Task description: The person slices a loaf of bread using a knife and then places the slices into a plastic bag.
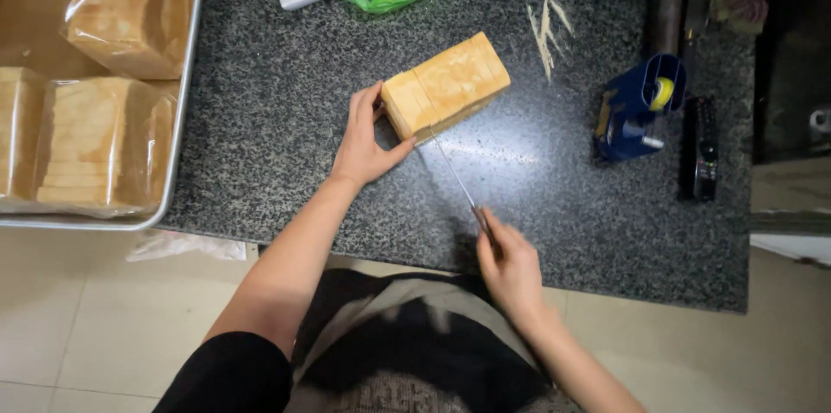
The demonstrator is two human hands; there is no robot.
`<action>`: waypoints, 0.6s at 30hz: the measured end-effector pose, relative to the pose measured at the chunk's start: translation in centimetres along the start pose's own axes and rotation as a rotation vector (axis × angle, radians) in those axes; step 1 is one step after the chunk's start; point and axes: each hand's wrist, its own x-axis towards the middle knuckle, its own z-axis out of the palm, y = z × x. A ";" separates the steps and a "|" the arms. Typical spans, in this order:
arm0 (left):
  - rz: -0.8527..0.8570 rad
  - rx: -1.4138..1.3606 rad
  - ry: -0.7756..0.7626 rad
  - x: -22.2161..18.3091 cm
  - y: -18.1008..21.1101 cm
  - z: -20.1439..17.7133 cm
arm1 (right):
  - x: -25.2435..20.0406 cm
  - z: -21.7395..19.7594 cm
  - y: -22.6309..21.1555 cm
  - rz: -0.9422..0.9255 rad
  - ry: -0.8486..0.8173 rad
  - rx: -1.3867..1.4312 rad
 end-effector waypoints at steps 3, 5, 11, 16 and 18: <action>0.023 -0.024 0.007 -0.2 -0.9 0.4 | 0.1 0.6 -0.3 -0.007 0.022 0.066; 0.025 -0.045 0.004 -0.1 -0.9 0.3 | 2.2 1.9 -0.6 -0.072 0.032 0.062; 0.045 -0.010 0.016 -0.2 -0.5 0.3 | 8.9 5.6 -3.0 -0.137 0.065 0.060; 0.023 -0.062 0.021 -0.2 -0.7 0.3 | 7.4 4.8 -3.1 -0.088 0.051 0.074; 0.000 -0.056 0.020 -0.2 -0.7 0.3 | 5.2 3.6 -1.9 -0.126 0.044 0.079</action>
